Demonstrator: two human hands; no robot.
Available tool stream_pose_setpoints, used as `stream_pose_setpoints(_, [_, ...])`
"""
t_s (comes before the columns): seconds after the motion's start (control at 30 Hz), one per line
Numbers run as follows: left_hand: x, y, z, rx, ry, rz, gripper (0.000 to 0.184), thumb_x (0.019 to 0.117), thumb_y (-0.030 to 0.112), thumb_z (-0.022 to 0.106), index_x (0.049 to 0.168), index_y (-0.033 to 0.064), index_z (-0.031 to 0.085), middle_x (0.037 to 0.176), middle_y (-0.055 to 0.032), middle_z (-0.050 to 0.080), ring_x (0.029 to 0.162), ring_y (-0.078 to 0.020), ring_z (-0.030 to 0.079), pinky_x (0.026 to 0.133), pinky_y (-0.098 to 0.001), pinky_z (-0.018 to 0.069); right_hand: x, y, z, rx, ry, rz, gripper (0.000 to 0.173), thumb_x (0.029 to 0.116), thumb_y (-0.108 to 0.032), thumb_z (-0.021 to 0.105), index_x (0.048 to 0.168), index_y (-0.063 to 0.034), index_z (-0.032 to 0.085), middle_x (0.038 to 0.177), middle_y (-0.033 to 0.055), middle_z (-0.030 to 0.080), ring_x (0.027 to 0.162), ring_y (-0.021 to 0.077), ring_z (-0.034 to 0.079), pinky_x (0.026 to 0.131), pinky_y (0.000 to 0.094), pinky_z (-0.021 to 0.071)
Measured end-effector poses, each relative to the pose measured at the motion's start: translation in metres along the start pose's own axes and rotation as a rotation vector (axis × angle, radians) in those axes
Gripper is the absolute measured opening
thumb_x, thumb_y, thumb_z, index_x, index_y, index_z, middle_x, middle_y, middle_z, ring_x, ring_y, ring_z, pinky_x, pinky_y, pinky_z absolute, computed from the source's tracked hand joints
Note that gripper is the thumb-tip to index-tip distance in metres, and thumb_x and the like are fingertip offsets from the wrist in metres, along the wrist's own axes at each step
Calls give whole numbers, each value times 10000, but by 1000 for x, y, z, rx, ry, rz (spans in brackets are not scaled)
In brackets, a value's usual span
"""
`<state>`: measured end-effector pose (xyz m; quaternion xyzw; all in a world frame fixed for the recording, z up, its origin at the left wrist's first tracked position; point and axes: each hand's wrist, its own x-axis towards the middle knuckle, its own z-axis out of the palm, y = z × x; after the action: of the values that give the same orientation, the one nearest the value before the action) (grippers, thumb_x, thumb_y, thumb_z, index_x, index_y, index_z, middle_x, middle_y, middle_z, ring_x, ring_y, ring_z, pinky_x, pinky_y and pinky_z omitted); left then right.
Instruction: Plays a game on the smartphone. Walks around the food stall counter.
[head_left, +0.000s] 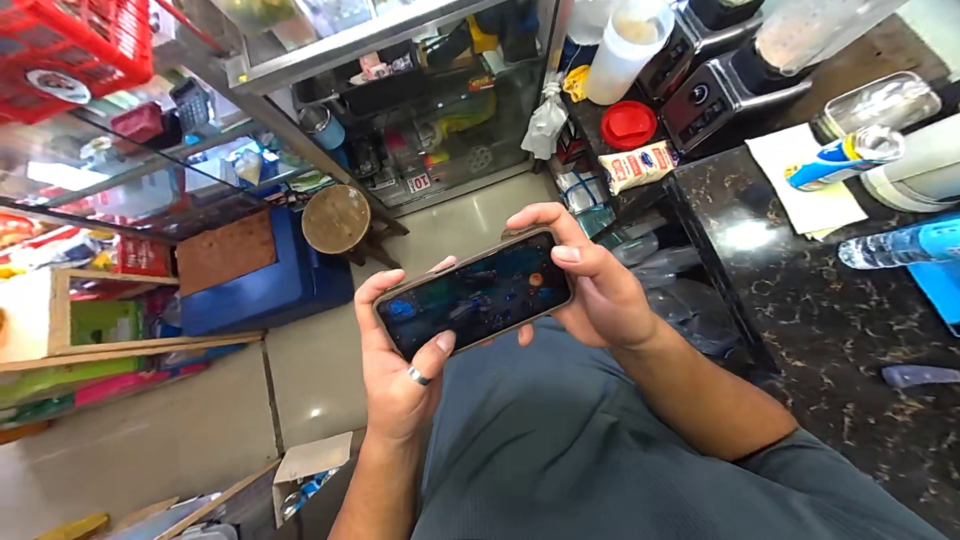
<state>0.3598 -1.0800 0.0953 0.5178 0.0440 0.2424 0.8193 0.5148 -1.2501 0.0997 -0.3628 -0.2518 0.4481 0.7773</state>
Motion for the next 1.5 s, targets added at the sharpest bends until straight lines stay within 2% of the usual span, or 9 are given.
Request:
stream_pose_setpoints(0.1, [0,0,5,14,64,16,610,861,-11,723,1359,199,439,1340,-195,623,1183,-356,662,836,-485,630,0,3,-1,29,-33,-6,368,1008,-223,418,1374,-230,461,1187,162,620,901,271,714,583,374,626])
stream_pose_setpoints(0.2, [-1,3,6,-31,64,17,562,889,-23,691,1345,186,439,1340,-224,613,1097,-382,700,681,-470,653,-1,4,-2,62,-66,-13,424,989,-137,432,1405,-216,446,1227,188,607,938,305,710,620,408,635])
stream_pose_setpoints(0.27, [-1,5,8,-47,60,15,548,895,-23,690,1334,186,436,1335,-227,612,1075,-388,708,653,-474,655,-1,2,-3,73,-89,-4,503,950,-73,474,1430,-215,430,1249,197,600,965,318,706,653,425,640])
stream_pose_setpoints(0.37, [0,6,8,-57,53,25,544,895,-36,685,1330,179,440,1341,-235,607,1067,-397,709,655,-485,655,-1,2,-2,27,-81,4,640,872,10,537,1454,-219,400,1266,190,596,966,309,708,654,418,645])
stream_pose_setpoints(0.5, [0,6,9,-61,60,21,552,891,-43,683,1335,174,438,1331,-236,614,1085,-391,705,675,-477,655,-3,3,-1,0,-91,6,682,854,28,580,1453,-227,377,1263,189,595,954,305,708,659,401,643])
stream_pose_setpoints(0.8, [-1,8,9,-64,56,26,552,887,-53,686,1330,172,444,1331,-237,613,1106,-391,698,671,-476,656,-3,1,-2,17,-134,3,694,848,62,544,1456,-224,371,1270,193,585,984,318,700,671,417,643])
stream_pose_setpoints(1.0, [-2,10,10,-50,73,21,554,880,-49,690,1328,169,446,1320,-235,619,1109,-385,697,659,-472,656,-4,-1,-2,-32,-151,24,741,855,127,537,1465,-245,339,1287,194,581,953,330,713,688,424,651])
stream_pose_setpoints(1.23, [-1,12,9,-49,69,9,559,883,-49,682,1335,178,443,1332,-231,615,1093,-394,702,645,-486,653,-4,-1,-4,-8,-194,27,748,867,119,555,1471,-253,318,1306,203,567,985,354,706,720,443,651])
stream_pose_setpoints(1.5, [-2,12,8,-61,62,10,557,883,-37,697,1330,174,441,1332,-240,612,1089,-407,701,649,-495,653,-3,0,-2,-16,-183,18,746,859,139,533,1464,-249,334,1299,200,567,964,342,708,699,435,652])
